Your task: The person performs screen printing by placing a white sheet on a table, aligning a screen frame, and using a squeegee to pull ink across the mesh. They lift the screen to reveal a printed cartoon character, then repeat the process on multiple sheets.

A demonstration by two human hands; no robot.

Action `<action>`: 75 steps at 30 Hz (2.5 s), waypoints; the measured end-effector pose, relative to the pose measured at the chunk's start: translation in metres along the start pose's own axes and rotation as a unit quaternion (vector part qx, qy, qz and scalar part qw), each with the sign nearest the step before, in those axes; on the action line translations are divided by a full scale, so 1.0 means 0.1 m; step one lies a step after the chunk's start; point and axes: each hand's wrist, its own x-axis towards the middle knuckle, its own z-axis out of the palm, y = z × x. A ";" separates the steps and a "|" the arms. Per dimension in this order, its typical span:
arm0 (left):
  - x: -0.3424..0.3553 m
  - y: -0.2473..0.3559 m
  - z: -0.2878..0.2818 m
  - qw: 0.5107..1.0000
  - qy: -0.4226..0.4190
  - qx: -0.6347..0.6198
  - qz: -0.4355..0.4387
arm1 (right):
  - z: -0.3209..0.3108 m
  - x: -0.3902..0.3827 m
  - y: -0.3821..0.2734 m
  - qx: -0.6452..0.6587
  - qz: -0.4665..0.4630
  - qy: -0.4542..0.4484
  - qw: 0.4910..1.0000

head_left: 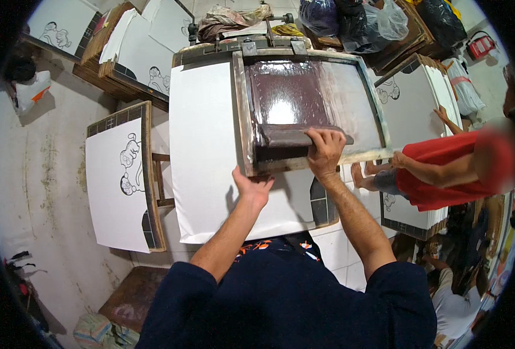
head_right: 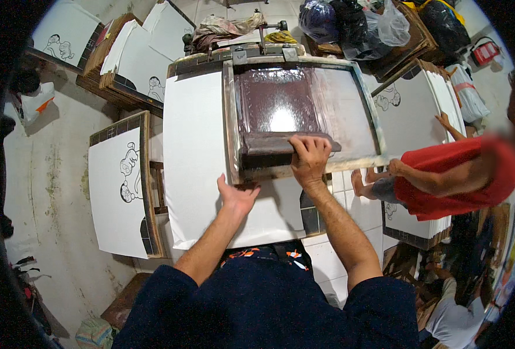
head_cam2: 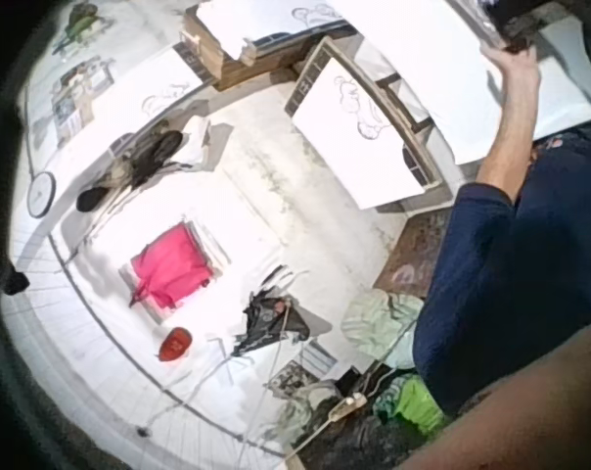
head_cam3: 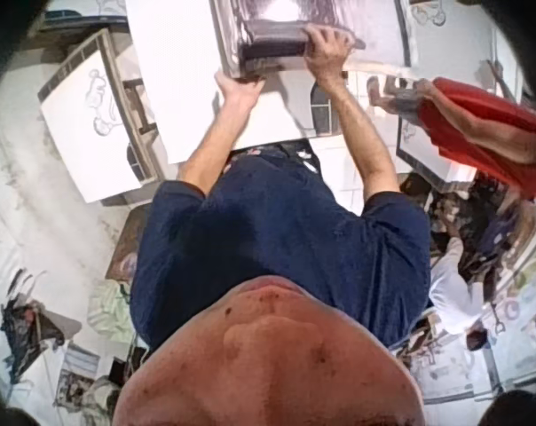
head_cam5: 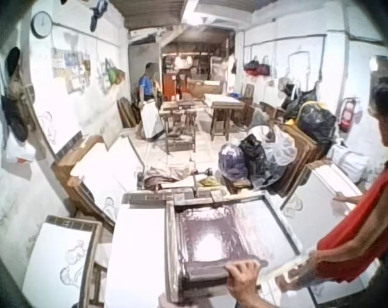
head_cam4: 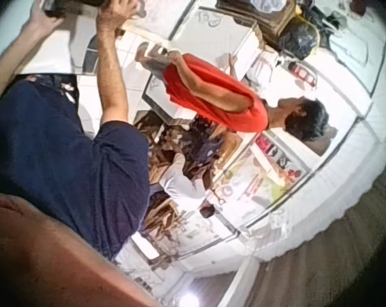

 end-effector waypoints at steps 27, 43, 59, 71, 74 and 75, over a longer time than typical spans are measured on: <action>0.85 -0.02 -0.95 0.318 -0.005 0.771 0.551 | 1.75 1.29 0.96 -0.047 -0.061 -0.179 0.981; 0.85 -0.03 -0.97 0.299 -0.007 0.758 0.579 | 1.30 0.87 0.68 -0.072 -0.011 -0.277 0.958; 0.88 -0.06 -0.84 0.417 0.004 0.722 0.553 | 0.23 -0.31 0.08 -0.064 -0.011 -0.251 0.966; 0.60 -0.08 -0.66 0.606 -0.033 0.613 0.506 | 0.09 0.37 0.21 -0.020 0.003 -0.419 0.908; 0.62 -0.07 -0.65 0.607 -0.030 0.618 0.498 | 0.11 0.29 0.20 0.004 -0.005 -0.413 0.911; 0.61 -0.07 -0.65 0.612 -0.027 0.617 0.493 | 0.14 0.29 0.23 0.006 -0.009 -0.414 0.910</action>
